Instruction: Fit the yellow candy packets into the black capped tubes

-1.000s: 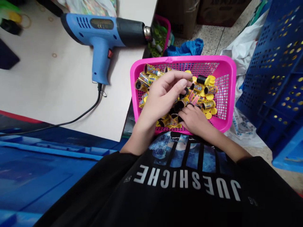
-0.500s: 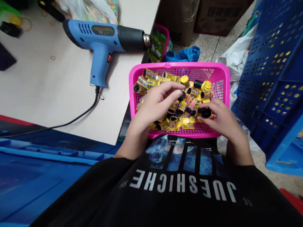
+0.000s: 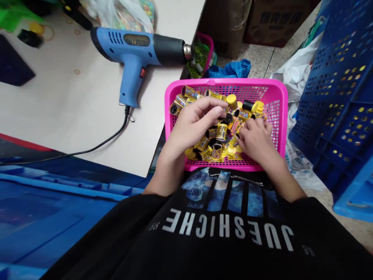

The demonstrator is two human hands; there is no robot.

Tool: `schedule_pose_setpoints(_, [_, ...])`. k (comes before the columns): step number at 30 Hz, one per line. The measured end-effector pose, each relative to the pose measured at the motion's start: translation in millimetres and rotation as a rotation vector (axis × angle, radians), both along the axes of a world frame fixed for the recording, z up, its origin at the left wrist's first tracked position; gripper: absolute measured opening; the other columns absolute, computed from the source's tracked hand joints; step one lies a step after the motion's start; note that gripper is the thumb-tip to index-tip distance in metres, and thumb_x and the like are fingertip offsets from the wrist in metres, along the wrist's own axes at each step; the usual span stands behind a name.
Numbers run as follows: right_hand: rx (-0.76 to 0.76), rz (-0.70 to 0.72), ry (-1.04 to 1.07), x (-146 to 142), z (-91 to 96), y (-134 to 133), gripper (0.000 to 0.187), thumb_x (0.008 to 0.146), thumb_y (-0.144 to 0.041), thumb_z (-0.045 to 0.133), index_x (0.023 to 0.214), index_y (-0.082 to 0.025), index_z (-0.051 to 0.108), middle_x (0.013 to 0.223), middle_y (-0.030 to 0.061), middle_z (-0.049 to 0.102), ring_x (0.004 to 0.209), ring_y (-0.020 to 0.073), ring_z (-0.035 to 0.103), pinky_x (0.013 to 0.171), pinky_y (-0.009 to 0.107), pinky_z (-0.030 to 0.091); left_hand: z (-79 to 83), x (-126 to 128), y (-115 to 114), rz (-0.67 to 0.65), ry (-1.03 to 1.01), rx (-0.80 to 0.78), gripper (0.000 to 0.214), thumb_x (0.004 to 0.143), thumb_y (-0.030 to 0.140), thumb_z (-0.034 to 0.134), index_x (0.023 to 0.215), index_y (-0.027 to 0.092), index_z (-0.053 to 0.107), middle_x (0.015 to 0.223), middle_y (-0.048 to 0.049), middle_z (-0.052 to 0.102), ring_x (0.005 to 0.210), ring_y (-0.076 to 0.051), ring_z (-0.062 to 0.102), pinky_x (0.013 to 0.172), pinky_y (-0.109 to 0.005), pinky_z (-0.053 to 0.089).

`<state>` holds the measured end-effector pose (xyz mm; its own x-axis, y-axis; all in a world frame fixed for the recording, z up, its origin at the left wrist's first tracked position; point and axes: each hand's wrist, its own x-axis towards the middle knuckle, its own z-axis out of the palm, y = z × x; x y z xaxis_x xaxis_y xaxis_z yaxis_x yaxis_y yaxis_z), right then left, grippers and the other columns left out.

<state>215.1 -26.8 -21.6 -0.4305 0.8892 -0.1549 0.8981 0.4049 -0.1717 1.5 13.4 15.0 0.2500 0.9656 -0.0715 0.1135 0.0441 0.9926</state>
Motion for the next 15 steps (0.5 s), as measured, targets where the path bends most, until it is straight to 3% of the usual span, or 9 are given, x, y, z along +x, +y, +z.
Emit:
schedule_pose_setpoints(3, [0.011, 0.057, 0.036, -1, -3.3, -4, 0.022, 0.098, -0.018, 0.051, 0.111, -0.020, 0.069, 0.123, 0.0151, 0.065, 0.111, 0.0339, 0.049, 0.088, 0.047, 0.033, -3.1, -1, 1, 0.007, -0.013, -0.002, 0.032, 0.095, 0.051, 0.066, 0.106, 0.022, 0.074, 0.097, -0.0059, 0.077, 0.092, -0.019, 0.073, 0.083, -0.032, 0.058])
schedule_pose_setpoints(5, [-0.022, 0.102, 0.049, -12, -7.9, -7, 0.023, 0.096, -0.023, 0.057, 0.116, -0.017, 0.065, 0.127, 0.0170, 0.064, 0.115, 0.0353, 0.048, 0.092, 0.048, 0.033, -6.3, 1, 1, -0.008, -0.003, 0.004, 0.031, 0.094, 0.050, 0.067, 0.107, 0.022, 0.075, 0.102, -0.0062, 0.078, 0.096, -0.019, 0.073, 0.087, -0.033, 0.058])
schedule_pose_setpoints(9, [-0.074, 0.034, 0.081, -31, -17.5, -6, 0.033, 0.090, -0.031, 0.067, 0.119, -0.015, 0.062, 0.122, 0.0189, 0.067, 0.118, 0.0379, 0.049, 0.095, 0.049, 0.034, -12.9, 3, 2, -0.174, 0.065, 0.039, 0.029, 0.093, 0.044, 0.070, 0.108, 0.021, 0.075, 0.105, -0.0063, 0.078, 0.095, -0.020, 0.072, 0.086, -0.032, 0.056])
schedule_pose_setpoints(11, [-0.126, 0.004, 0.184, -25, -17.3, -4, 0.028, 0.088, -0.031, 0.068, 0.113, -0.019, 0.062, 0.118, 0.0149, 0.069, 0.116, 0.0366, 0.053, 0.095, 0.049, 0.037, -15.3, 1, 2, -0.213, 0.087, 0.053, 0.027, 0.094, 0.043, 0.067, 0.108, 0.020, 0.076, 0.104, -0.0063, 0.078, 0.093, -0.019, 0.072, 0.085, -0.031, 0.056])
schedule_pose_setpoints(15, [-0.245, -0.196, 0.481, 9, -3.0, 1, 0.024, 0.083, -0.029, 0.069, 0.104, -0.023, 0.058, 0.104, 0.0073, 0.071, 0.100, 0.0290, 0.062, 0.087, 0.043, 0.047, -17.0, -8, 5, -0.118, 0.119, 0.072, 0.026, 0.096, 0.043, 0.065, 0.104, 0.020, 0.076, 0.101, -0.0062, 0.078, 0.093, -0.018, 0.071, 0.084, -0.030, 0.054])
